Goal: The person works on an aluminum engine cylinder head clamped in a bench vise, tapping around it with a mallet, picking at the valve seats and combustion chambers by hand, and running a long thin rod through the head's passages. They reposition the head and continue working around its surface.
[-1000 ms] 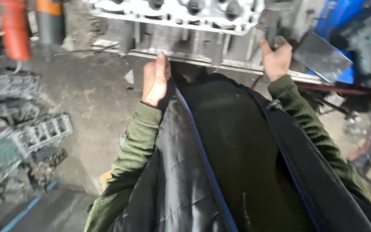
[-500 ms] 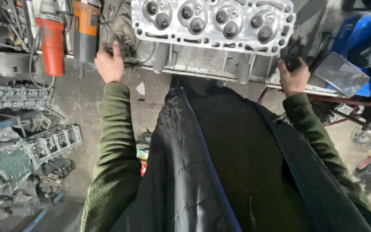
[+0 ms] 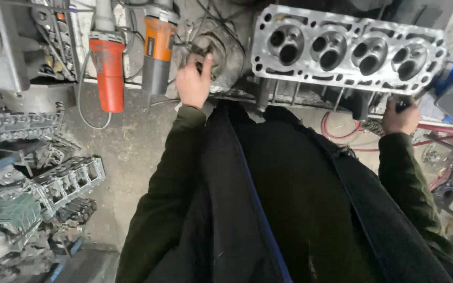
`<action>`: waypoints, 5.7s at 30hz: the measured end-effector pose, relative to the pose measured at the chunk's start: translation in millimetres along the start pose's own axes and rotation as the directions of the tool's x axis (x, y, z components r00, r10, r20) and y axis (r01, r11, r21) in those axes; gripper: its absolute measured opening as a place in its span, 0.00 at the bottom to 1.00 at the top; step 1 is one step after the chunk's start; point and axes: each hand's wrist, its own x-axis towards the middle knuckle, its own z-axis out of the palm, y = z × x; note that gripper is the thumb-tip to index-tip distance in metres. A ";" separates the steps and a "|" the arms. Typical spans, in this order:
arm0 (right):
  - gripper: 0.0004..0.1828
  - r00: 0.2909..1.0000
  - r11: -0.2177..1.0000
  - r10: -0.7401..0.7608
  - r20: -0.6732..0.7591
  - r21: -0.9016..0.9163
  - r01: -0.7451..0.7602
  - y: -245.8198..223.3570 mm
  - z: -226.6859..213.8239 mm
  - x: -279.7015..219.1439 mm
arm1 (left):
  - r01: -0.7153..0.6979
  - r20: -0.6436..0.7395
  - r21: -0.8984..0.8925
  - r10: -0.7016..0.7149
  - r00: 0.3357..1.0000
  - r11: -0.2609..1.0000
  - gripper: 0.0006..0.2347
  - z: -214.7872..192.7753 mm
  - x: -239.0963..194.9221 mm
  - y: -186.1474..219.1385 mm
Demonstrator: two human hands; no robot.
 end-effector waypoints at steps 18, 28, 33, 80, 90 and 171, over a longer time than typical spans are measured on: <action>0.19 0.954 0.953 0.284 0.092 -0.132 -0.271 -70.8 -40.0 -22.3 | -0.438 0.356 0.369 0.311 0.881 0.820 0.08 85.4 87.7 -28.6; 0.17 0.981 0.993 0.114 0.158 -0.020 -0.113 -34.4 -53.6 7.5 | -0.530 0.426 0.387 0.363 0.829 0.755 0.11 -67.2 39.1 95.9; 0.15 0.995 0.986 -0.074 0.073 0.154 0.062 -13.8 -60.2 43.5 | -0.261 0.320 0.263 0.172 0.932 0.929 0.12 -102.2 -60.0 139.7; 0.17 0.287 0.169 -0.789 0.543 -0.258 0.951 -101.6 -346.0 99.4 | 0.339 0.432 -0.764 0.046 0.900 0.549 0.19 203.6 -204.0 365.2; 0.20 0.088 0.068 -0.862 0.499 -0.058 0.996 -100.5 -346.7 157.8 | 0.351 0.311 -0.834 -0.164 0.936 0.425 0.17 230.3 -217.6 394.9; 0.08 0.351 0.653 -0.668 0.656 0.290 0.700 -73.9 -282.5 143.0 | 0.382 0.161 -0.718 -0.395 0.904 0.582 0.19 220.2 -224.0 422.8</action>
